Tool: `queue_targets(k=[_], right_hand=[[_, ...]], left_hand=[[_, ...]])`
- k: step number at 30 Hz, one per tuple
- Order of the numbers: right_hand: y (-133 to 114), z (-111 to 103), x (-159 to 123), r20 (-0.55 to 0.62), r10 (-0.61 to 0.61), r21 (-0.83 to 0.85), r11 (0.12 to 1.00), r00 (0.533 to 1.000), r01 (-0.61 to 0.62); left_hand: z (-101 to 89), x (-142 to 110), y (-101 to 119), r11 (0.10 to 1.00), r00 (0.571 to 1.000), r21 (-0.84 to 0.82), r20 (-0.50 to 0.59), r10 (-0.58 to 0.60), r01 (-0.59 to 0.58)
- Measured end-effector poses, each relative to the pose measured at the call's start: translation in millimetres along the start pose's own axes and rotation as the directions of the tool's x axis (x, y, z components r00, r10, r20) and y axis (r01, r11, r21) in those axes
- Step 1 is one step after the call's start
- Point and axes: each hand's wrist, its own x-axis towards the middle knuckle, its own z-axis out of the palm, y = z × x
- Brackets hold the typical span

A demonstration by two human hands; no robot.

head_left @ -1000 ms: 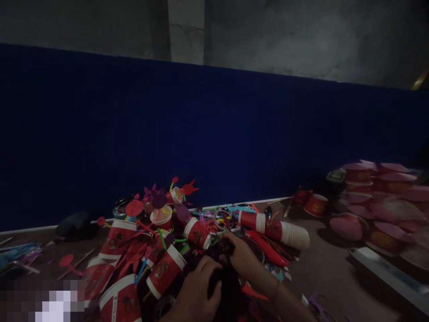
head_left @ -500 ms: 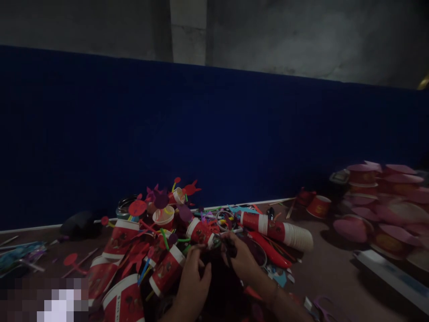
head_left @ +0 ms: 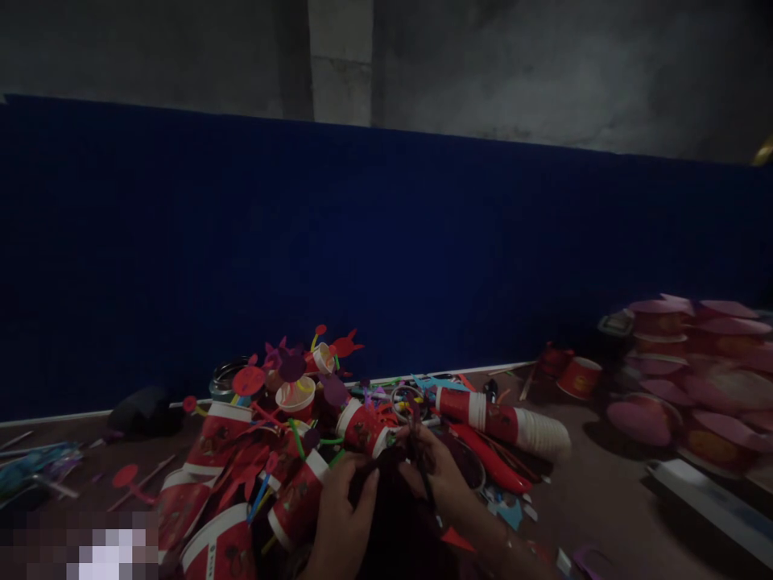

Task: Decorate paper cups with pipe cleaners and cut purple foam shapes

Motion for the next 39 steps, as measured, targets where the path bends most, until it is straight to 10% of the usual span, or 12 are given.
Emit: queue_targets(k=[14, 21, 26, 30, 39], right_hand=[[0.5, -2.1, -2.2, 0.023, -0.016, -0.032, 0.999, 1.000, 0.017], [7.1, -6.9, 0.6, -0.215, -0.077, 0.103, 0.990, 0.973, 0.101], [-0.9, -1.9, -4.7, 0.038, -0.090, 0.013, 0.996, 0.995, 0.089], [-3.9, 6.3, -11.0, 0.155, 0.026, -0.140, 0.990, 0.988, -0.004], [-2.4, 8.4, -12.4, 0.245, 0.097, -0.160, 0.985, 0.965, -0.058]], left_hand=[[1.8, 1.6, -2.5, 0.992, 0.993, -0.111, 0.108, -0.047, 0.059], [5.3, 1.1, 3.0, 0.861, 0.962, -0.440, 0.031, -0.270, 0.256], [5.0, 1.3, 7.9, 0.737, 0.912, -0.600, -0.029, -0.410, 0.312], [4.0, 3.5, 11.3, 0.531, 0.775, -0.773, -0.082, -0.626, 0.347], [3.6, 1.1, 4.3, 0.595, 0.838, -0.725, -0.047, -0.543, 0.346]])
